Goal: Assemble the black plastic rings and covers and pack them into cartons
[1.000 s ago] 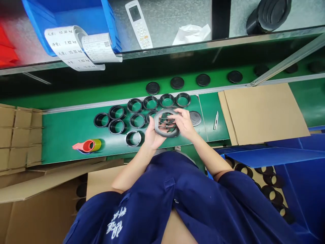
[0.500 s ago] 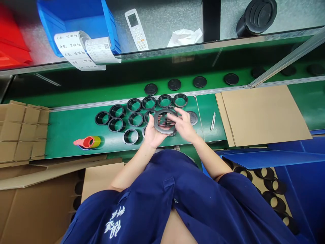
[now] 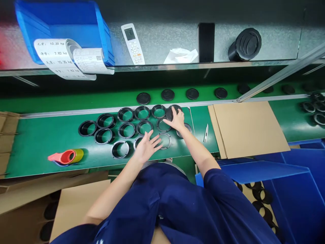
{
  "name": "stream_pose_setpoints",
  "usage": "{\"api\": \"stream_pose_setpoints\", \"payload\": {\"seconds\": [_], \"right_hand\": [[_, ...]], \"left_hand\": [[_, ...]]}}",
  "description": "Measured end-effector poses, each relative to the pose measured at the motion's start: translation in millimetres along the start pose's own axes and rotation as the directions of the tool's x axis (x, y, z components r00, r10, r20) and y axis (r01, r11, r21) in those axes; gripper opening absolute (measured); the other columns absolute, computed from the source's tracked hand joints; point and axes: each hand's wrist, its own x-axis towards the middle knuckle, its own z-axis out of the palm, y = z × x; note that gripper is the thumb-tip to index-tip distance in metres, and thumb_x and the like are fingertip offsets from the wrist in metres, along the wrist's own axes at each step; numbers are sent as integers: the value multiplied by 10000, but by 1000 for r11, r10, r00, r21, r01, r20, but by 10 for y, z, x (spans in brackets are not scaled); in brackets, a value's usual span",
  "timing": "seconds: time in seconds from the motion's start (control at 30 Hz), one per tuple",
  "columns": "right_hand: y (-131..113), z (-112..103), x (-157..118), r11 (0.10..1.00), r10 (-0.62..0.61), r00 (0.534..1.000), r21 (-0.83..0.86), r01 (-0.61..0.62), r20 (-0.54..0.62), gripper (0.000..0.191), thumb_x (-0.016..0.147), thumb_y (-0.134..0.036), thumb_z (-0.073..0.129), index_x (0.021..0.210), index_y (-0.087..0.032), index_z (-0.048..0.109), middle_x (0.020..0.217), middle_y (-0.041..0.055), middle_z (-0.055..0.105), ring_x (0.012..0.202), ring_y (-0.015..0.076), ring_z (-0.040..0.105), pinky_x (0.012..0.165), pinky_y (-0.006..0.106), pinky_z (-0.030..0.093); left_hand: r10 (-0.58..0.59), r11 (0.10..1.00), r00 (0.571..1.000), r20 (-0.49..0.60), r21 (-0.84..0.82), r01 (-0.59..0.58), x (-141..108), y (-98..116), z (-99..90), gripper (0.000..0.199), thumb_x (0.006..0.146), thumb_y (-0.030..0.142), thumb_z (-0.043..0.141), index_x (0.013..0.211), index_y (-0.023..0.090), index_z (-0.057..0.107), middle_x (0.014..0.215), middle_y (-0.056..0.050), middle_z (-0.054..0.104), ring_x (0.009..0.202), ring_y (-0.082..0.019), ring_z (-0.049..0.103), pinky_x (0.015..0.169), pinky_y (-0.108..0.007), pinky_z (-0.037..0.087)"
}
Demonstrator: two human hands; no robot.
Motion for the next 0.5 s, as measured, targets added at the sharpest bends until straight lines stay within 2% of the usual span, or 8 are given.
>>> {"api": "stream_pose_setpoints", "payload": {"seconds": [0.07,0.13,0.27,0.33,0.43,0.5], "right_hand": [[157,68,384,989,91,995,-111,-94,-33,1081,802,-720,709,1630,-166,289,1619,296,248,1477,473,279,1184,597,259],[282,152,640,976,112,994,-189,-109,6,1101,799,-737,703,1636,-167,269,1634,303,229,1493,473,259,1195,609,213],[396,306,787,949,137,987,-296,-108,81,1138,798,-754,698,1654,-179,218,1674,297,173,1537,471,184,1212,660,104],[373,308,798,942,130,989,-321,-100,72,1088,850,-745,643,1659,-164,205,1696,292,110,1562,470,112,1213,681,70],[236,174,892,938,53,995,-339,-78,-82,903,996,-673,427,1673,-153,134,1725,245,20,1598,401,-4,1236,656,35],[97,27,1011,937,-39,963,-346,-58,-267,757,1071,-564,216,1680,-151,40,1739,194,-30,1611,311,-76,1262,600,17]], "left_hand": [[5,1000,1000,-24,-15,-5,14,80,-181,631,1037,533,472,1586,239,369,1508,-218,525,1355,-326,577,1172,-559,437],[8,999,997,-75,-33,-10,7,155,-376,614,1047,506,456,1575,199,383,1478,-228,554,1323,-314,607,1163,-518,462],[11,999,980,-199,-46,-21,-40,301,-774,583,1065,459,416,1565,161,381,1452,-238,578,1289,-296,639,1139,-475,500],[7,999,968,-250,-45,-19,-51,368,-963,584,1069,450,405,1571,153,369,1439,-245,587,1275,-297,650,1132,-473,508],[-5,999,950,-311,-44,-9,-24,451,-1210,592,1073,443,384,1577,136,357,1429,-257,591,1249,-301,667,1129,-472,510],[-20,999,941,-338,-44,5,13,496,-1356,596,1075,440,366,1579,122,356,1429,-263,588,1228,-305,680,1131,-475,508]]}}
